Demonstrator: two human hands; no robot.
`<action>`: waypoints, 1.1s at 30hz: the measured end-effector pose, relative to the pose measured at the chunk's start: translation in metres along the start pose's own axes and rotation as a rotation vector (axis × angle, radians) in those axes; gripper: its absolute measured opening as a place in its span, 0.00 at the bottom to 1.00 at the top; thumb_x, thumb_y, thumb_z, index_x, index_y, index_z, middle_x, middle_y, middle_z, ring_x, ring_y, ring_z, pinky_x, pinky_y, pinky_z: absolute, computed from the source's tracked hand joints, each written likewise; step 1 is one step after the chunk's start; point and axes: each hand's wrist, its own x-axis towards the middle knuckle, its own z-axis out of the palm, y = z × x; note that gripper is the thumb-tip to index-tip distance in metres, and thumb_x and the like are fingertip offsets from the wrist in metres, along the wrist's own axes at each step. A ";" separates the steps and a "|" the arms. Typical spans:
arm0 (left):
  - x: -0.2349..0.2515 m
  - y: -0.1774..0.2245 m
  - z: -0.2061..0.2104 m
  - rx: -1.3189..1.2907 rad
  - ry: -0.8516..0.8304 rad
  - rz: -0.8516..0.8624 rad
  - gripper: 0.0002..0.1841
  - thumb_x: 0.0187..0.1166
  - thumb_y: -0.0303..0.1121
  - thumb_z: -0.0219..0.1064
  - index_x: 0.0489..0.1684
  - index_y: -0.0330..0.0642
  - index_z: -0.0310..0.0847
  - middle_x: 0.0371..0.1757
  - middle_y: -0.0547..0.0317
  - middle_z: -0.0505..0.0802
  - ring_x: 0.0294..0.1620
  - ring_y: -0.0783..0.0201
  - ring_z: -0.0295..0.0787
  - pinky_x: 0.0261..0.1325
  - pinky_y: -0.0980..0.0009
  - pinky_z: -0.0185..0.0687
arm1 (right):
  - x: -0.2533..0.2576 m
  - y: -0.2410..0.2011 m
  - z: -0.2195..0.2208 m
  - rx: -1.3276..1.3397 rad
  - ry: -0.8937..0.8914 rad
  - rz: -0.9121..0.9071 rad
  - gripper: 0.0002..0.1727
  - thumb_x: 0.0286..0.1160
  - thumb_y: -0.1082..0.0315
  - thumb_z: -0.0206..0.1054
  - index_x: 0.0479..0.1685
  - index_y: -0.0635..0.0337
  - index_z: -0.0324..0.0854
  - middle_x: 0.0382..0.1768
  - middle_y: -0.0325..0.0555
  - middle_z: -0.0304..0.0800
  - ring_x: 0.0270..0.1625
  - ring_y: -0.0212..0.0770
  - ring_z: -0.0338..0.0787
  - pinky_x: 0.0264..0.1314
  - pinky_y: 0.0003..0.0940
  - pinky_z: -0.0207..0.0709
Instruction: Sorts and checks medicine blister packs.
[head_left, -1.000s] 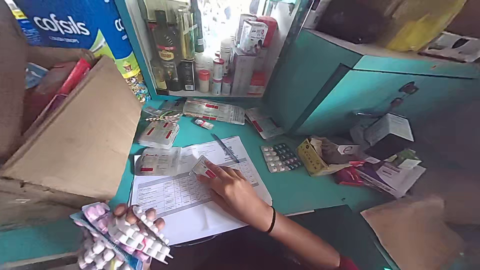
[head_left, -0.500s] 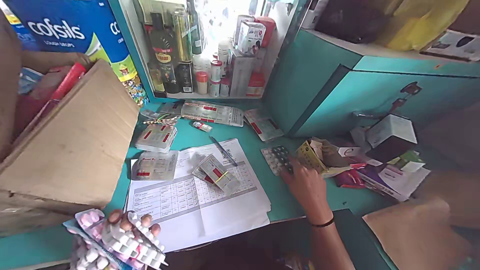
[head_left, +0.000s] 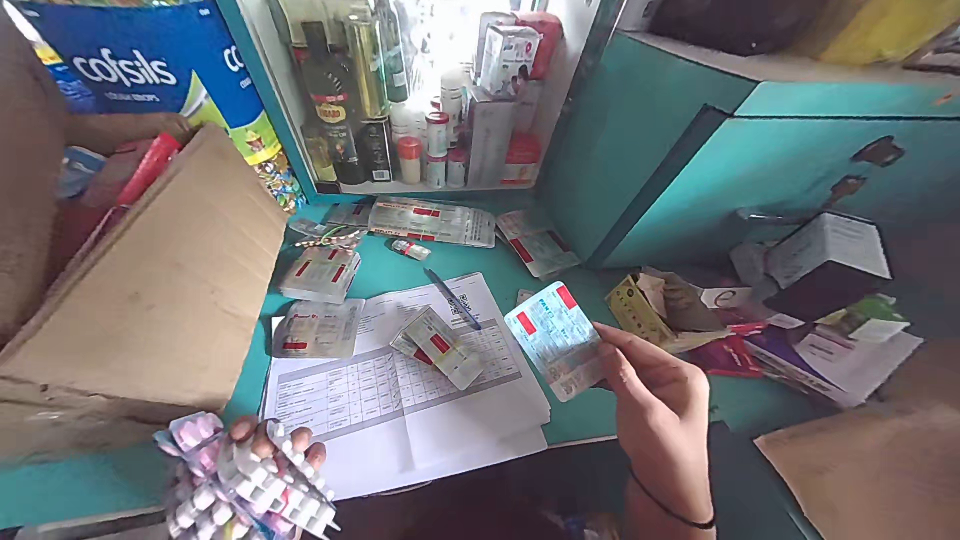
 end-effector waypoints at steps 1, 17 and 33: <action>0.000 -0.001 0.000 0.028 -0.032 0.000 0.27 0.73 0.51 0.72 0.64 0.42 0.86 0.56 0.48 0.94 0.57 0.49 0.94 0.52 0.49 0.93 | 0.000 0.001 0.002 0.008 -0.016 -0.004 0.15 0.80 0.78 0.54 0.53 0.62 0.88 0.38 0.26 0.97 0.38 0.23 0.95 0.42 0.21 0.92; 0.008 -0.018 0.005 -0.077 -0.177 -0.083 0.26 0.79 0.52 0.65 0.69 0.45 0.85 0.62 0.53 0.93 0.69 0.52 0.88 0.80 0.41 0.72 | -0.037 -0.001 0.074 -0.307 -0.281 -0.447 0.12 0.80 0.67 0.66 0.54 0.65 0.76 0.45 0.44 0.92 0.44 0.23 0.91 0.49 0.15 0.83; 0.002 -0.019 0.016 0.208 0.002 0.032 0.24 0.75 0.56 0.67 0.62 0.52 0.88 0.61 0.56 0.93 0.59 0.57 0.93 0.52 0.61 0.92 | 0.021 0.048 -0.020 -1.052 -0.378 -0.183 0.25 0.74 0.59 0.74 0.65 0.65 0.87 0.73 0.66 0.83 0.73 0.72 0.83 0.71 0.72 0.73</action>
